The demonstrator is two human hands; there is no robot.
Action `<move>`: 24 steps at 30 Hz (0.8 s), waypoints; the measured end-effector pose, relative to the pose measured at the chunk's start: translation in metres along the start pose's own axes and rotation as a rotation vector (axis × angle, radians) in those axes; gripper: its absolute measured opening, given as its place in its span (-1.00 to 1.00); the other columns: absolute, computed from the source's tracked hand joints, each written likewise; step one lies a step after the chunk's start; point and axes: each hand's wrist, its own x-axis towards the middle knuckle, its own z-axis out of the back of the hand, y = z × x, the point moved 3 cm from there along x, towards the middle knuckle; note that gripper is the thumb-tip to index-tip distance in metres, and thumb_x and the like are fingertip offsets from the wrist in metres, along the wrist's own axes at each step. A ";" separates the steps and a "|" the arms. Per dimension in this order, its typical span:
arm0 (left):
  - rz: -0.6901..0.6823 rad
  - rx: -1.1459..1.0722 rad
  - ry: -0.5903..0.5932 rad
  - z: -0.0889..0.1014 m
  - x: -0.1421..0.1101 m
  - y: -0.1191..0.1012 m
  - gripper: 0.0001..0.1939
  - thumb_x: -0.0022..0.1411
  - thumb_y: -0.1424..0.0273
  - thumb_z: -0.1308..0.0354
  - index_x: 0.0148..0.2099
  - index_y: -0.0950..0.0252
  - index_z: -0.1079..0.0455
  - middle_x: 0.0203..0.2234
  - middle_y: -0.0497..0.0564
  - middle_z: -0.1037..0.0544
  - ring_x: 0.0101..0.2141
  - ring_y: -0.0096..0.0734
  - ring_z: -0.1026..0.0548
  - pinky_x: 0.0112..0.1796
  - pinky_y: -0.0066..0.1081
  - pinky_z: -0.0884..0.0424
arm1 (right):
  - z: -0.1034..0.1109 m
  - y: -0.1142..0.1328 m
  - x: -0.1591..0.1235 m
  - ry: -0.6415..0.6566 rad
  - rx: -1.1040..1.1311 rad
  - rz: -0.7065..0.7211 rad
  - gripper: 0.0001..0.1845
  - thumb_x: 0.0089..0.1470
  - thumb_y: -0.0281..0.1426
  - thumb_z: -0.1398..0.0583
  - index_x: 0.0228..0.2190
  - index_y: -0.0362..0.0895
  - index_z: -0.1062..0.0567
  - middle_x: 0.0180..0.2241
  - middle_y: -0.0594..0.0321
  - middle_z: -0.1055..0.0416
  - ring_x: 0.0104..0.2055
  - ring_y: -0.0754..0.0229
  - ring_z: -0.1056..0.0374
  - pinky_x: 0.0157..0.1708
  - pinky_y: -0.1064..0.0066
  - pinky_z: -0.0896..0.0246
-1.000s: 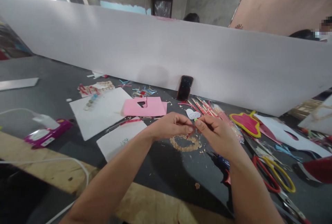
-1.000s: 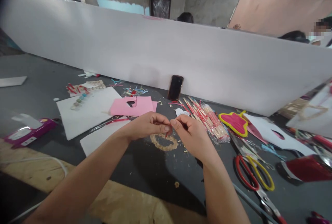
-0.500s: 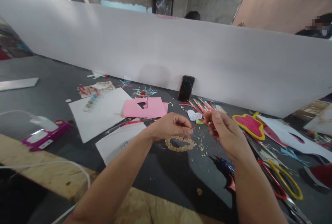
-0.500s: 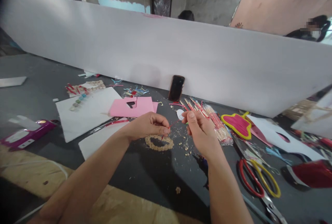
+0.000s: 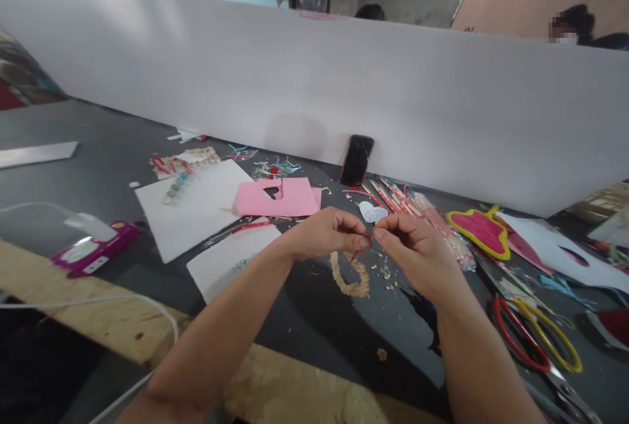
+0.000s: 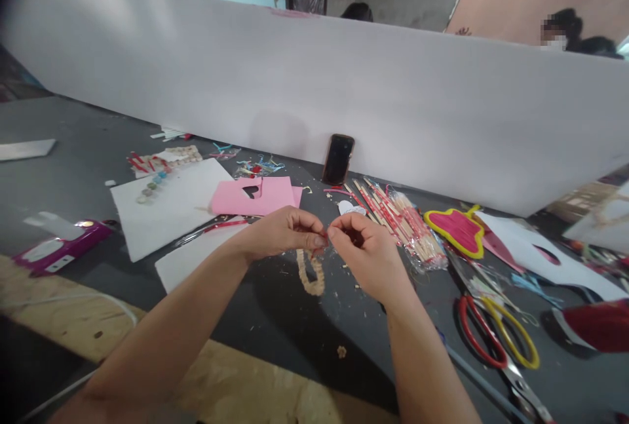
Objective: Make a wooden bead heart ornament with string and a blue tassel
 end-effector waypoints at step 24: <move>-0.097 -0.208 -0.189 -0.001 0.002 0.000 -0.87 0.08 0.39 -0.24 -0.38 0.37 -0.45 -0.57 -0.07 -0.49 -0.50 -0.56 -0.41 -0.38 -0.47 -0.33 | 0.005 0.000 0.001 -0.007 -0.017 0.073 -0.83 0.06 -0.29 -0.14 -0.42 -0.12 -0.46 -0.57 0.33 -0.29 -0.55 0.33 -0.11 -0.59 0.48 -0.01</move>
